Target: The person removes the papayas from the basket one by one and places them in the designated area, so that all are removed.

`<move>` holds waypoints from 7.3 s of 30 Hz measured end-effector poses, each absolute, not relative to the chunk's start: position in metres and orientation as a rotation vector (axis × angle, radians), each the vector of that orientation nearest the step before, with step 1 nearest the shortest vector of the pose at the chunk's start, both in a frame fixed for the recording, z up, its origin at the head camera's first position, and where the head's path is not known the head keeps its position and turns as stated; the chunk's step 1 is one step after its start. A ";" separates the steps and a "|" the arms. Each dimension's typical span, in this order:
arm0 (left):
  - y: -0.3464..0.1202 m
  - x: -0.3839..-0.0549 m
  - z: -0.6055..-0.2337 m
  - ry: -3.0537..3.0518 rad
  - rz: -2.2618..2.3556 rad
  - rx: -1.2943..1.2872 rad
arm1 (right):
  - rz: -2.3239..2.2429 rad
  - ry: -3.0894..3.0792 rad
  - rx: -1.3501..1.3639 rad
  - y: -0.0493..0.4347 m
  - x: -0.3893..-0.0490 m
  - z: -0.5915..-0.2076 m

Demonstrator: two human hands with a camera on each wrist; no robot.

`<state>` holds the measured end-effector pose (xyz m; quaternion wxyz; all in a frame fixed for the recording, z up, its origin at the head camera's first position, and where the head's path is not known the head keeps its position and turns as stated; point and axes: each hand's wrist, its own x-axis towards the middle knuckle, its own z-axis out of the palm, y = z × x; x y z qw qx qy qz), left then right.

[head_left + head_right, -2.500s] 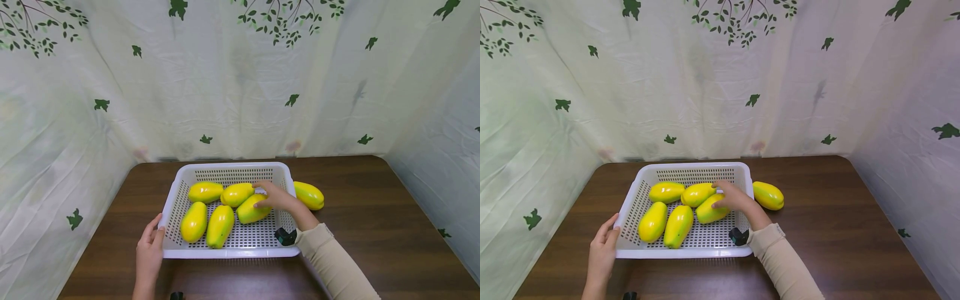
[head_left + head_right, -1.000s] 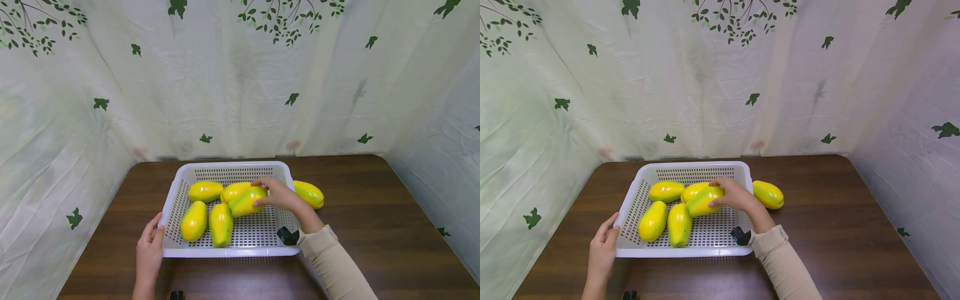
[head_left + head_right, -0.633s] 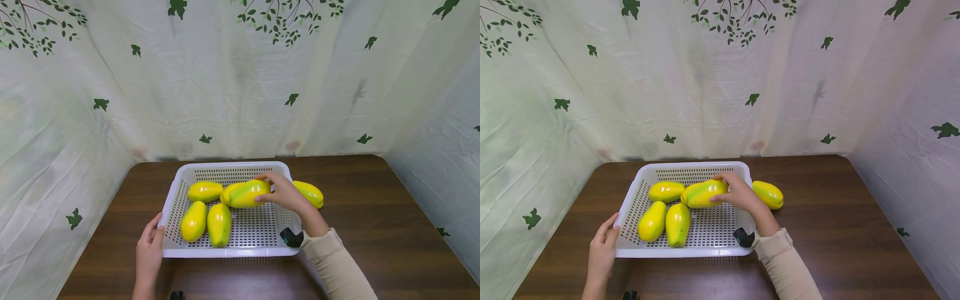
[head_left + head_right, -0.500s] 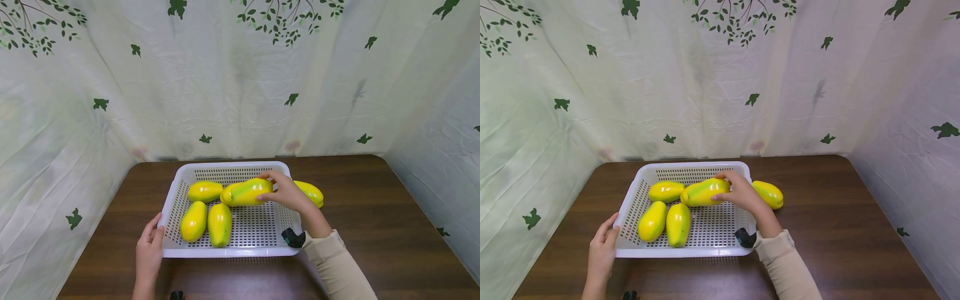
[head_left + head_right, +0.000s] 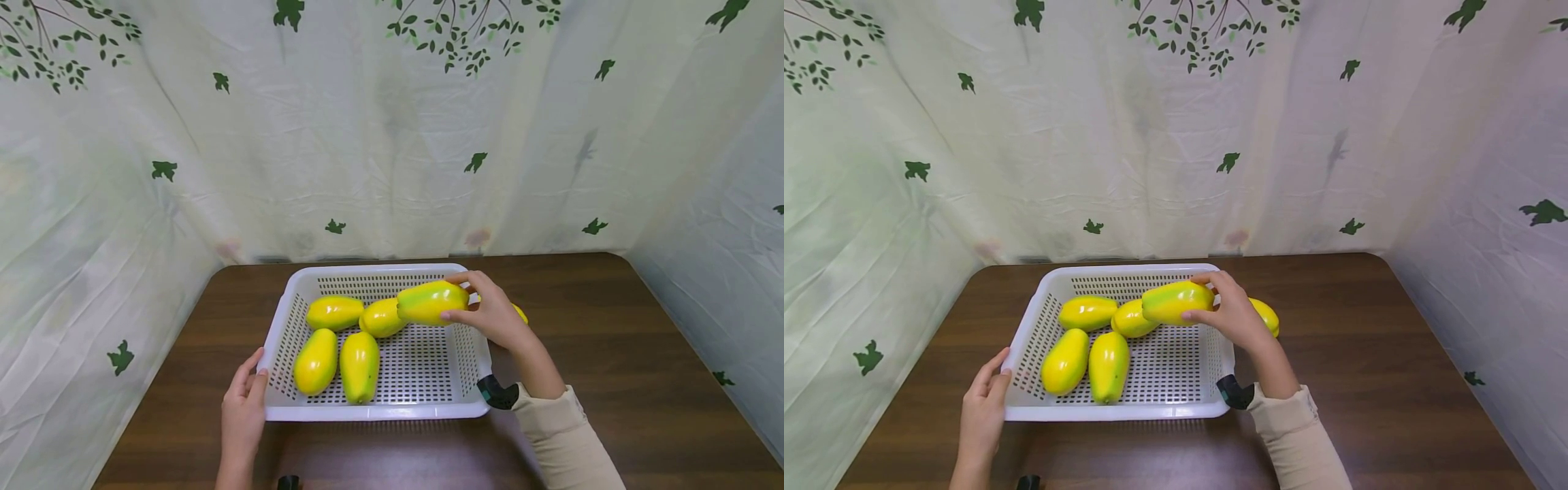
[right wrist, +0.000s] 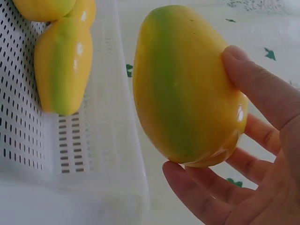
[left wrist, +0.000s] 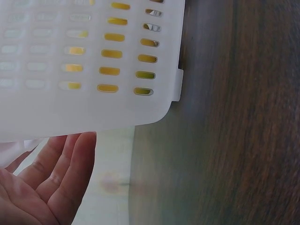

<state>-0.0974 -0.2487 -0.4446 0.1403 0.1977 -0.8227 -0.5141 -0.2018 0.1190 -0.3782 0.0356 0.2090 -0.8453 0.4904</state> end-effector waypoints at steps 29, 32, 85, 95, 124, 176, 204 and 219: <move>-0.248 -0.097 -0.444 -2.380 -1.493 0.562 | 1.398 -2.407 0.234 0.200 -0.190 -0.415; -0.249 -0.097 -0.444 -2.377 -1.496 0.559 | 1.379 -2.421 0.189 0.208 -0.189 -0.420; -0.248 -0.098 -0.446 -2.380 -1.473 0.594 | 1.318 -2.618 -0.300 0.256 -0.188 -0.479; -0.249 -0.098 -0.446 -2.367 -1.500 0.618 | 1.333 -2.626 -0.267 0.257 -0.187 -0.479; -0.250 -0.098 -0.447 -2.370 -1.495 0.591 | 1.334 -2.389 -0.243 0.245 -0.183 -0.453; -0.262 -0.105 -0.469 -2.340 -1.506 0.536 | 1.297 -2.209 0.482 0.123 -0.214 -0.352; -0.279 -0.114 -0.501 -2.361 -1.459 0.511 | 1.380 -2.605 0.655 0.056 -0.262 -0.384; -0.273 -0.111 -0.489 -2.347 -1.528 0.537 | 1.398 -2.854 0.714 0.032 -0.270 -0.404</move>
